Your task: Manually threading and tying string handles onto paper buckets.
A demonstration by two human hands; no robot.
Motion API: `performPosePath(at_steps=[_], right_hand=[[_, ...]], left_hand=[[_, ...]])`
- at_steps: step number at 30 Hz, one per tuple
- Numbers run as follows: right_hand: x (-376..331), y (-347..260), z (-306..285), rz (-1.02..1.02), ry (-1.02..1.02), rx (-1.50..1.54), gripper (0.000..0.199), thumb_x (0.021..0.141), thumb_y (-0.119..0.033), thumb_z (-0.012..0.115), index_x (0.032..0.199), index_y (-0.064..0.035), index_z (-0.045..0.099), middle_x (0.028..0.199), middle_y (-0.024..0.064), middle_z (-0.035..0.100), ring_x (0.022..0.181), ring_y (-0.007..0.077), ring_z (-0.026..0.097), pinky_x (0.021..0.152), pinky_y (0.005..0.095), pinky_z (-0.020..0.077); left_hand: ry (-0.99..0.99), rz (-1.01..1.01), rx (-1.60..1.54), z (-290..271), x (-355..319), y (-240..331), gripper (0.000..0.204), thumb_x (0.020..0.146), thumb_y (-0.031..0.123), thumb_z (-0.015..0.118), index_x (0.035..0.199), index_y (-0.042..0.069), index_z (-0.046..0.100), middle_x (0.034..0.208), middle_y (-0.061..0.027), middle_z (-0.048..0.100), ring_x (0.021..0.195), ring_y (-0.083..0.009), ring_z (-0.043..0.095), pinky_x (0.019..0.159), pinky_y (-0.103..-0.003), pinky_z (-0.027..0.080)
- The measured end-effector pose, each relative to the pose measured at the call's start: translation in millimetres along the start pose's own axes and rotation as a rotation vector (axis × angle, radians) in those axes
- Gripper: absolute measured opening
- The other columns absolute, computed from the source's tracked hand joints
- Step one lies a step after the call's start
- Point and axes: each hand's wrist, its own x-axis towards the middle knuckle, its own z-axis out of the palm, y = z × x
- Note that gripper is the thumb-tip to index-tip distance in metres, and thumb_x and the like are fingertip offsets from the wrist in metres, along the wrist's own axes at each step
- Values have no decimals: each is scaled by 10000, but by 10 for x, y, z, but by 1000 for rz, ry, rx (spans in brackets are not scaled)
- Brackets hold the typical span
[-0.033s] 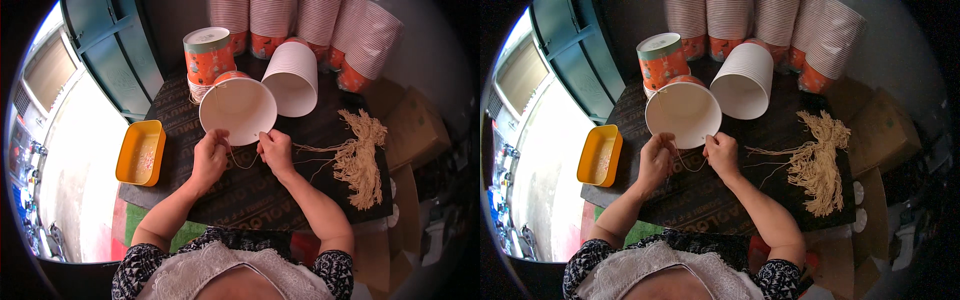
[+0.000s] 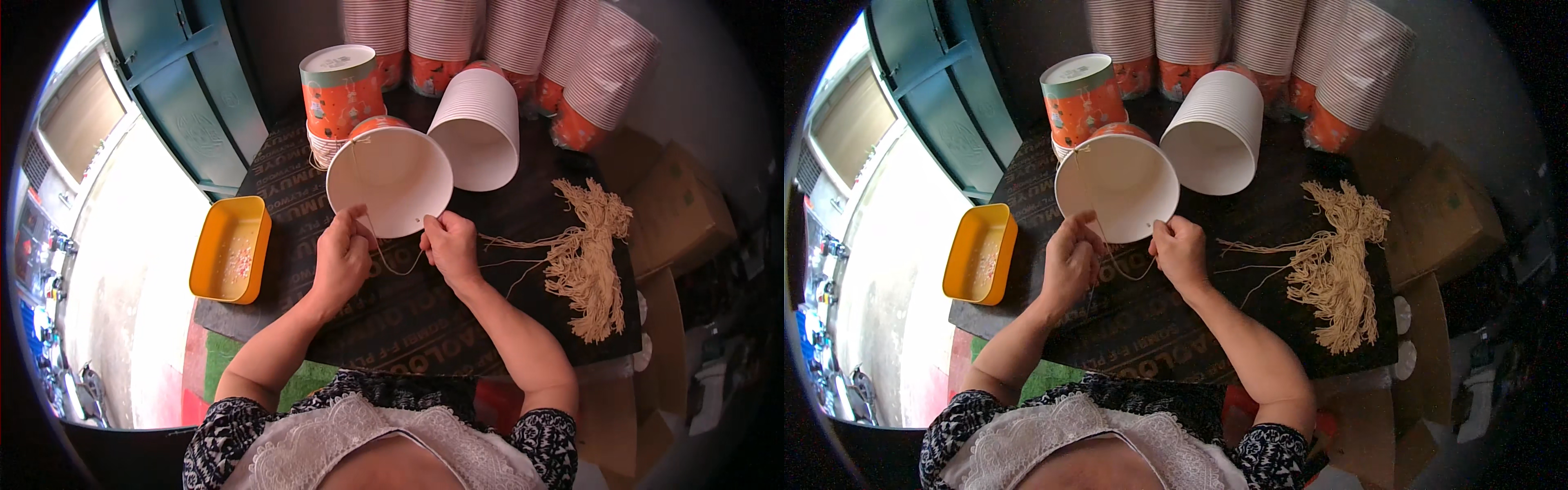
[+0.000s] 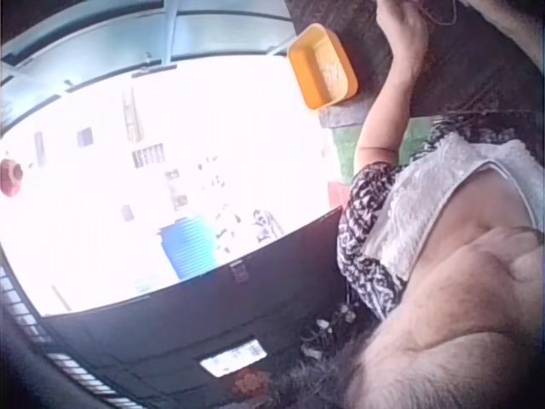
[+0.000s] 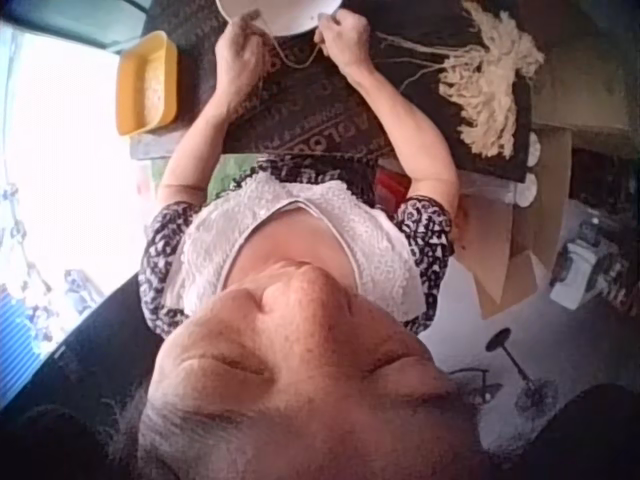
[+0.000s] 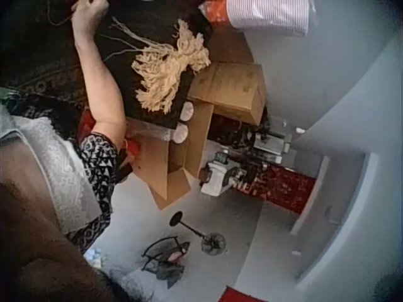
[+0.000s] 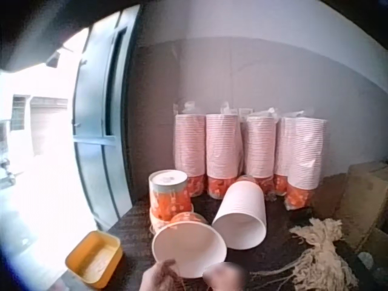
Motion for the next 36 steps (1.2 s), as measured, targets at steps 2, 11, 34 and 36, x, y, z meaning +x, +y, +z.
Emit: performPosePath(at_steps=[2, 11, 34, 36], right_hand=[[5, 6, -3, -3, 5, -2, 273, 895, -116, 538, 653, 9, 548, 529, 53, 566, 397, 98, 494, 374, 263, 371], [-12, 50, 1, -19, -31, -25, 281, 898, -128, 549, 653, 10, 552, 534, 52, 575, 411, 100, 517, 386, 268, 388], [-32, 217, 66, -109, -291, -220, 218, 931, -121, 532, 774, 17, 594, 580, 41, 581, 422, 90, 501, 403, 259, 394], [-31, 189, 66, -89, -309, -235, 214, 929, -122, 533, 781, 20, 594, 582, 44, 584, 419, 94, 505, 403, 262, 398]], left_hand=[[17, -49, -18, 11, -21, 58, 500, 792, -83, 382, 1290, -89, 427, 728, -78, 575, 528, -124, 534, 478, -248, 453], [-178, -248, -87, -86, 64, 130, 520, 801, -53, 360, 1314, -59, 447, 767, -68, 577, 518, -119, 505, 464, -239, 435], [-220, 224, 440, 91, 168, -325, 134, 821, 98, 641, 858, -31, 637, 810, -180, 641, 785, -275, 637, 690, -365, 488], [-217, 189, 404, 98, 183, -394, 139, 819, 103, 642, 850, -32, 643, 792, -174, 641, 772, -256, 636, 683, -358, 486]])
